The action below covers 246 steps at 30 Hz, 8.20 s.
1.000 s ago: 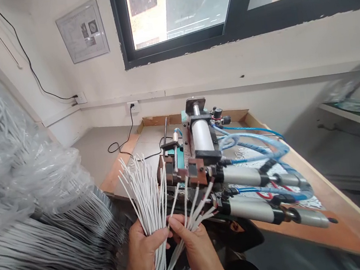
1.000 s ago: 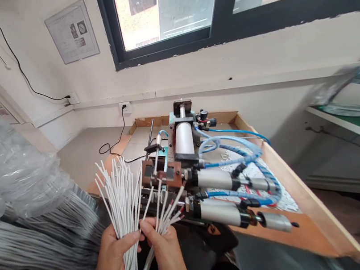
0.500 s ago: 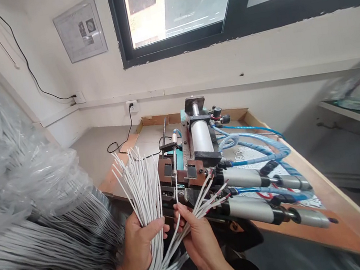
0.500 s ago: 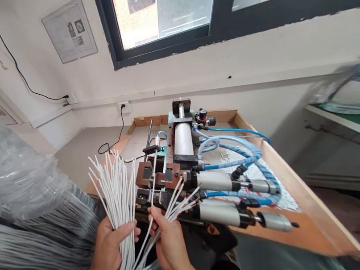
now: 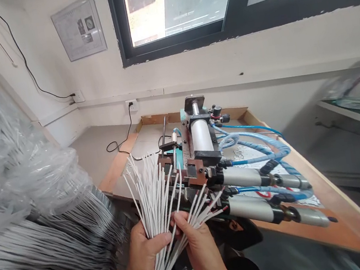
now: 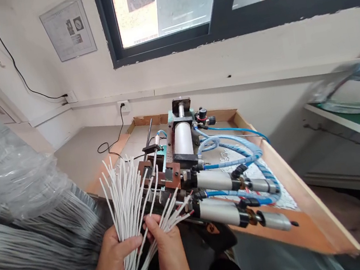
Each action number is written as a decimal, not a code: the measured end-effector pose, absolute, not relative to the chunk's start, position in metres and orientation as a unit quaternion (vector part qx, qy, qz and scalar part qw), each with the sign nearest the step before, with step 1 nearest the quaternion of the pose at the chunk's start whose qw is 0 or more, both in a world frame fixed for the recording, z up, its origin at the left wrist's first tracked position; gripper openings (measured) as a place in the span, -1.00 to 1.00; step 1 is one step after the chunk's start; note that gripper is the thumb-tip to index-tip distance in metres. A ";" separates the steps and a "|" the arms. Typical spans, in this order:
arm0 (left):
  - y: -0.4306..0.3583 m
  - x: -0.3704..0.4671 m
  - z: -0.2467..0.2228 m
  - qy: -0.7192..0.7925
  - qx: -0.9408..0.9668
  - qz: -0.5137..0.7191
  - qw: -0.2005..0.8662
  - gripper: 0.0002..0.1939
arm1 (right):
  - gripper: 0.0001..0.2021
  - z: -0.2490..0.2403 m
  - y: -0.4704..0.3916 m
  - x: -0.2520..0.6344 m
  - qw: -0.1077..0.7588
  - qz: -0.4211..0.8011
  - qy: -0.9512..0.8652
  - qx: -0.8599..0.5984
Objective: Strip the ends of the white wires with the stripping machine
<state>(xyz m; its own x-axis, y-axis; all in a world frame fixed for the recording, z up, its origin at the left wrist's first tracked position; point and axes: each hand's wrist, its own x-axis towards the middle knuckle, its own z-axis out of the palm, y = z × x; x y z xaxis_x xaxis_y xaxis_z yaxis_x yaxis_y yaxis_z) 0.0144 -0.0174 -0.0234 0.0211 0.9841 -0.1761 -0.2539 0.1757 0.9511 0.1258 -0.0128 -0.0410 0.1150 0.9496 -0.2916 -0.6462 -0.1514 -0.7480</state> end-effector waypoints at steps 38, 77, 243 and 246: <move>-0.014 0.016 -0.017 0.488 0.326 0.529 0.613 -0.88 | -0.79 -0.050 -0.019 0.129 0.642 0.570 -0.226 -0.460; -0.014 0.021 -0.018 0.481 0.330 0.528 0.617 -0.82 | -0.73 -0.025 -0.009 0.125 0.569 0.715 -0.198 -0.356; -0.026 0.000 -0.017 0.424 0.339 0.494 0.680 -0.81 | -0.44 -0.074 -0.096 0.127 0.351 0.678 -0.458 -0.456; -0.021 0.003 -0.015 0.441 0.340 0.487 0.673 -0.79 | -0.45 -0.075 -0.090 0.134 0.340 0.696 -0.455 -0.440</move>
<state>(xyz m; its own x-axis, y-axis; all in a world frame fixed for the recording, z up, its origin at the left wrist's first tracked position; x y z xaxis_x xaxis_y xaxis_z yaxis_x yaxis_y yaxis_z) 0.0034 -0.0214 -0.0153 0.1364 0.9551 -0.2629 -0.3553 0.2949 0.8870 0.1338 -0.0896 -0.0749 -0.3814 0.8735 -0.3025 -0.0737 -0.3549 -0.9320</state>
